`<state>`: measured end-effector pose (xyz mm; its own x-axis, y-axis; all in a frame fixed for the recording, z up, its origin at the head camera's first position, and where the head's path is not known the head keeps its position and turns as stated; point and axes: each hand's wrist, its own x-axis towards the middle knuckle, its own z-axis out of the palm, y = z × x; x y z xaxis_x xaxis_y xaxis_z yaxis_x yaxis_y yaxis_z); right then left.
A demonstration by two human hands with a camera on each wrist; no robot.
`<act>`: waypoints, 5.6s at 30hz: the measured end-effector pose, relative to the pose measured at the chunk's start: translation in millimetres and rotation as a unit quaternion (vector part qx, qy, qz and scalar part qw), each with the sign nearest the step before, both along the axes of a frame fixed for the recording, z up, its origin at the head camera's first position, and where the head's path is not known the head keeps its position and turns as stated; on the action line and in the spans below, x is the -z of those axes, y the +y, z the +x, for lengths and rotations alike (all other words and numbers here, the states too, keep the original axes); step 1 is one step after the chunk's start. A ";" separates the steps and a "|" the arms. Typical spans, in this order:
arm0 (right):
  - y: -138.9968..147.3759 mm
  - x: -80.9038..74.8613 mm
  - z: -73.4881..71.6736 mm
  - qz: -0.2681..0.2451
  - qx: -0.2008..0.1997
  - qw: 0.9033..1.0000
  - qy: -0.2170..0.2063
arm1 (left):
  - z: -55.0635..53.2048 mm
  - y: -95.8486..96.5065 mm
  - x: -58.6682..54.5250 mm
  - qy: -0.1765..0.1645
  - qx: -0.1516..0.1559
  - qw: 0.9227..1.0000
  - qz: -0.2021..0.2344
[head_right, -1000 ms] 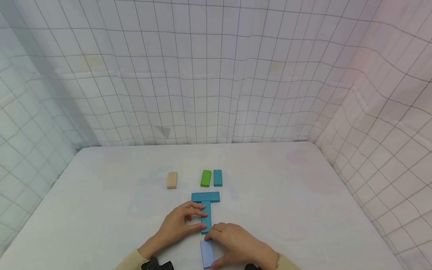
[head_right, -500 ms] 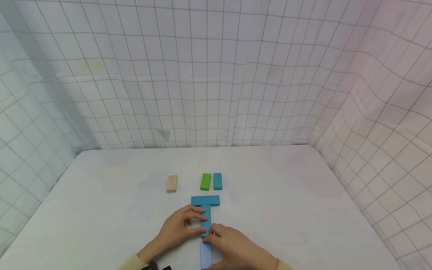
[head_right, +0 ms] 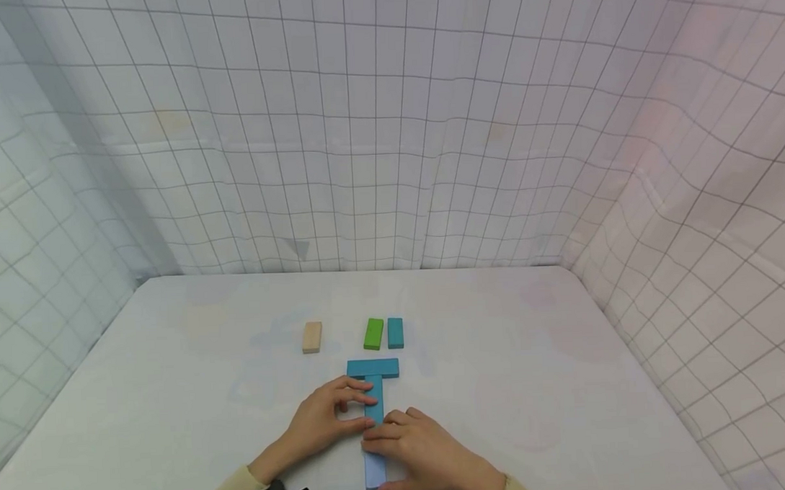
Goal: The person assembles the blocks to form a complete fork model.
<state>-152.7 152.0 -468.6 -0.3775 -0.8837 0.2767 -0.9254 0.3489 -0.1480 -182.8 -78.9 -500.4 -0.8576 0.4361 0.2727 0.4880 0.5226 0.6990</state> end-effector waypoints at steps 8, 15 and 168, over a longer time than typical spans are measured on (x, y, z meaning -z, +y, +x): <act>-0.5 0.5 -0.4 -0.020 -0.003 1.000 0.011 | -0.1 -0.4 1.4 -0.001 0.000 1.000 0.003; -1.4 -0.9 0.8 0.004 0.012 1.000 0.001 | -0.3 -0.2 2.4 -0.001 0.003 1.000 0.005; -1.0 1.3 -174.0 -0.096 0.369 0.867 -0.321 | 5.9 6.5 3.7 0.051 0.008 0.993 -0.106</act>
